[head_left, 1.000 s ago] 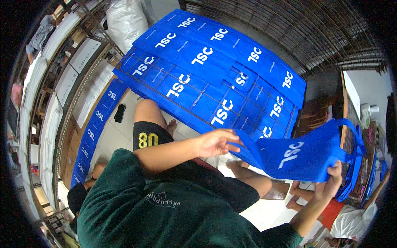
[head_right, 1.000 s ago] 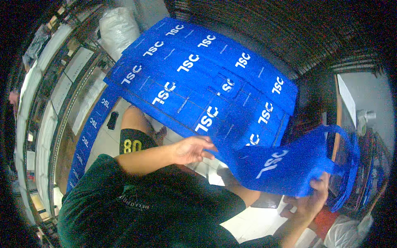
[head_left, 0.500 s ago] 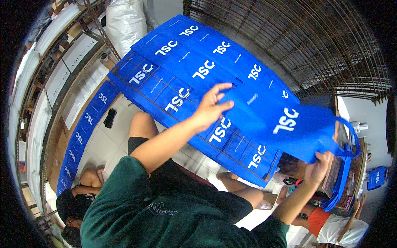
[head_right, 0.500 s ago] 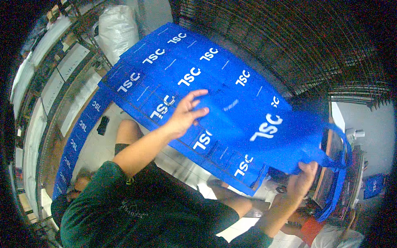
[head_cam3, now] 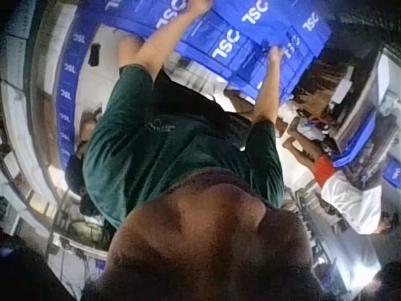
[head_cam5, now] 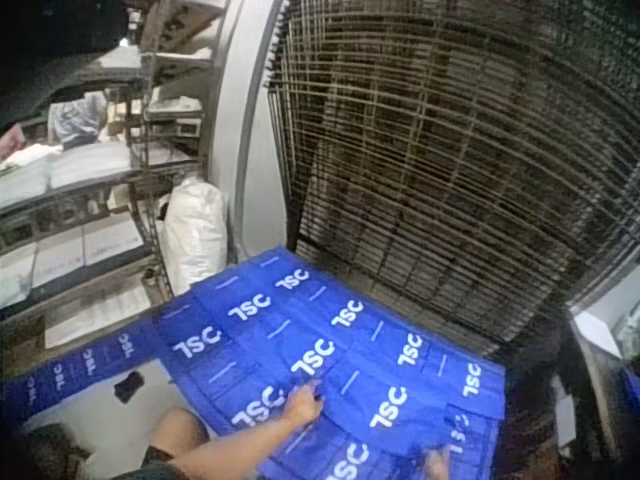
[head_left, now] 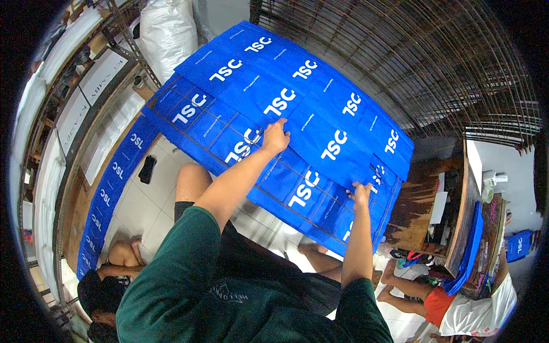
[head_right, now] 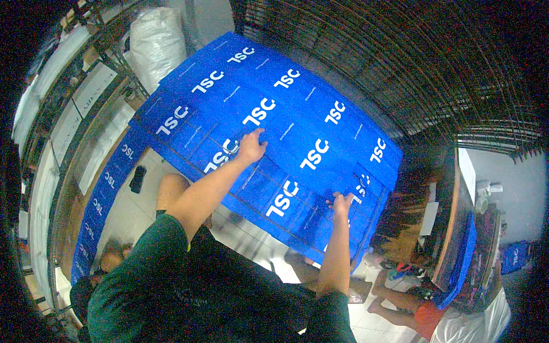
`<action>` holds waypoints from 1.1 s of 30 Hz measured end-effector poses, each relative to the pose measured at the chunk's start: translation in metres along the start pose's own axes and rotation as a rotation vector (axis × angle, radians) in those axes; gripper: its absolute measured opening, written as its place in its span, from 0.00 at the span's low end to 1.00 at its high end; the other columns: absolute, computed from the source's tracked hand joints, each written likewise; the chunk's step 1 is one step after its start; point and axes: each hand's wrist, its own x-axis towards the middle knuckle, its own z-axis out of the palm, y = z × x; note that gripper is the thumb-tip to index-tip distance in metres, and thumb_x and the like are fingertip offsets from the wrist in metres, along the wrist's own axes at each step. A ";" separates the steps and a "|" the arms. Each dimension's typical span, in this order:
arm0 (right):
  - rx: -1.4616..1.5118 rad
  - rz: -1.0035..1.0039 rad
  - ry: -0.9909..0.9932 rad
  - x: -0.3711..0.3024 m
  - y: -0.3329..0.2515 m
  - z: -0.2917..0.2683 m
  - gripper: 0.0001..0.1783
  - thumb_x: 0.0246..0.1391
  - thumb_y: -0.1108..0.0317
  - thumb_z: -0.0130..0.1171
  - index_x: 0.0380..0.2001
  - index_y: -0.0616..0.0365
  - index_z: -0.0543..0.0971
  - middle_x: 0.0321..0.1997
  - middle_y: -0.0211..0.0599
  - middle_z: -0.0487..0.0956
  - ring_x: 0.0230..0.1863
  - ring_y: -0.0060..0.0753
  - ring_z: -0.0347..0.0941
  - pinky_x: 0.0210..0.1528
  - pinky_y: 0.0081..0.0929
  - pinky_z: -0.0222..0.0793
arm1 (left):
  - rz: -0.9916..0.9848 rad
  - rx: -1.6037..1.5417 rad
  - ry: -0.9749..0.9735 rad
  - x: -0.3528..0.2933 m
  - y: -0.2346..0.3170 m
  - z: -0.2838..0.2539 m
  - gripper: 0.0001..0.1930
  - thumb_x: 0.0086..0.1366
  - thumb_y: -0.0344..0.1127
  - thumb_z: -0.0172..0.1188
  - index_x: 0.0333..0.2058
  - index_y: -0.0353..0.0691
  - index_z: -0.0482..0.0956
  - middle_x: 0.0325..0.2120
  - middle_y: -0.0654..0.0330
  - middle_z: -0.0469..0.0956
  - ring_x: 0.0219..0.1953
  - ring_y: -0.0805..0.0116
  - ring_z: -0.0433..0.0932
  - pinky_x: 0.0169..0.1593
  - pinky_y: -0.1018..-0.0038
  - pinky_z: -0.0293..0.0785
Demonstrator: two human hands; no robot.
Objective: The person folds blue tote bags and stacks them on a table. They repeatedly pick up bags, fold them, and place them in a growing pile while another person works nearby.
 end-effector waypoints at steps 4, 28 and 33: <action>0.038 -0.026 -0.022 -0.005 0.000 0.007 0.30 0.42 0.73 0.51 0.49 0.56 0.52 0.35 0.44 0.70 0.18 0.33 0.69 0.14 0.22 0.59 | 0.012 0.043 0.047 -0.003 -0.003 -0.003 0.21 0.47 0.30 0.61 0.43 0.35 0.72 0.33 0.43 0.76 0.39 0.47 0.75 0.45 0.60 0.70; 0.074 0.028 0.197 0.000 0.009 0.013 0.50 0.41 0.75 0.58 0.62 0.55 0.37 0.37 0.49 0.73 0.18 0.33 0.71 0.13 0.23 0.62 | -0.002 0.048 0.072 0.000 -0.011 -0.004 0.21 0.46 0.31 0.63 0.41 0.34 0.73 0.37 0.44 0.73 0.42 0.49 0.73 0.46 0.62 0.69; 0.105 -0.015 0.185 -0.004 0.011 0.013 0.50 0.41 0.75 0.59 0.61 0.56 0.38 0.35 0.50 0.73 0.18 0.33 0.71 0.14 0.23 0.64 | -0.005 0.055 0.067 0.002 -0.021 -0.001 0.21 0.46 0.32 0.64 0.42 0.36 0.74 0.38 0.44 0.73 0.42 0.48 0.72 0.46 0.61 0.69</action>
